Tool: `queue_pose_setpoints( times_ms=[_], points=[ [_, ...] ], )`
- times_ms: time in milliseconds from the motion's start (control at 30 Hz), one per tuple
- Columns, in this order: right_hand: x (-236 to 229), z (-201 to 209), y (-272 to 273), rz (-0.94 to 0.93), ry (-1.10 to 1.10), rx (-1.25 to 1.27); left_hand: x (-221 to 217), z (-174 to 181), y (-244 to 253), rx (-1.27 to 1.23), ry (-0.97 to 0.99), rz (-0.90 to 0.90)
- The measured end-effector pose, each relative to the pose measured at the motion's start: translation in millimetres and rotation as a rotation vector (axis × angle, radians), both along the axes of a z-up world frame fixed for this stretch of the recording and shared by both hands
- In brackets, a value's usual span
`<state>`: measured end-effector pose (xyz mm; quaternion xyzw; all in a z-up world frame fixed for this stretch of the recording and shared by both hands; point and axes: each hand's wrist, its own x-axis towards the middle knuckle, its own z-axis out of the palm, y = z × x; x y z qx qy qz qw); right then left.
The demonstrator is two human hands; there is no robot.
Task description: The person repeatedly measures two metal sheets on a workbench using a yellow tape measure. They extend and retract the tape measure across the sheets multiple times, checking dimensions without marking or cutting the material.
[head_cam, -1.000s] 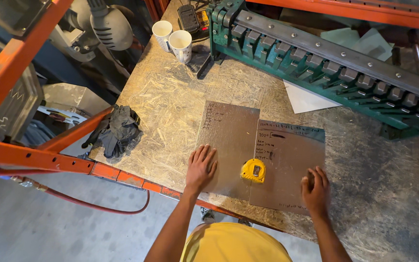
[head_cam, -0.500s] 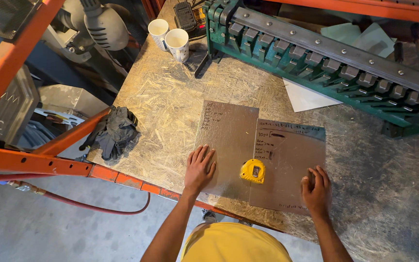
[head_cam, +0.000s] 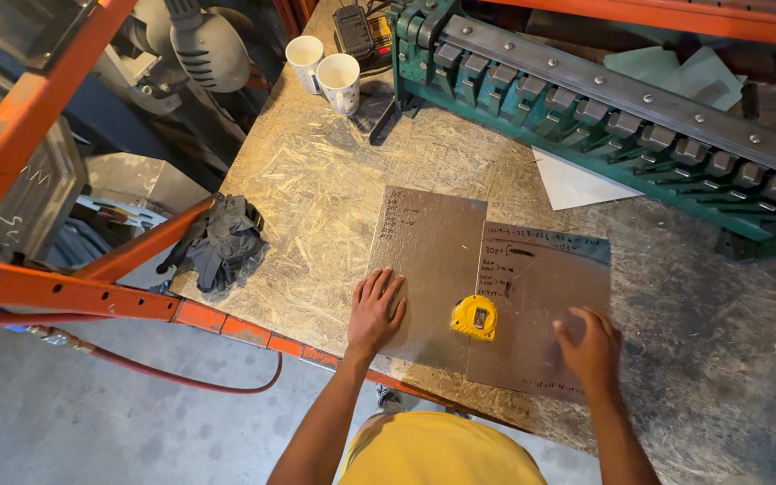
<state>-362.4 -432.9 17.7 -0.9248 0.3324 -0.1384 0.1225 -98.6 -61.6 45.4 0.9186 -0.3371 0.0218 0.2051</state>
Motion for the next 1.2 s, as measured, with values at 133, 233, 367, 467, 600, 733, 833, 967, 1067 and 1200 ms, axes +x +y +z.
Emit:
queue_pose_setpoints(
  times_ms=[133,233,367,467,600,733,833,967,1067,1200],
  points=[
    [56.7,61.4,55.9,0.216,-0.012,0.306,0.3,-0.1,1.8,0.006,-0.005,0.004],
    [84.8,73.0,82.9,0.358,0.154,0.304,-0.6,1.4,1.9,0.009,-0.012,0.009],
    [104.6,92.8,101.7,0.345,0.371,0.422,0.9,4.8,3.7,0.015,0.003,0.005],
    [106.9,86.9,101.8,0.376,0.444,0.342,-0.3,4.6,1.7,0.013,0.021,0.004],
    [107.0,66.0,96.8,0.353,0.431,0.385,0.1,6.4,2.1,0.015,0.017,-0.002],
    [109.1,79.0,103.0,0.352,0.431,0.43,2.6,-9.5,3.1,0.019,0.005,-0.003],
    [102.9,100.6,118.9,0.357,0.393,0.54,2.9,-25.7,3.9,-0.039,-0.15,-0.047],
    [84.6,99.4,142.3,0.39,0.261,0.492,-6.7,-15.1,5.6,-0.139,-0.109,-0.201],
    [72.0,82.3,154.4,0.426,0.187,0.484,-22.6,-7.3,-2.3,-0.267,0.103,-0.322],
    [70.8,81.1,162.3,0.469,0.042,0.486,-49.1,51.3,-29.1,-0.352,0.793,-0.293]
  ],
)
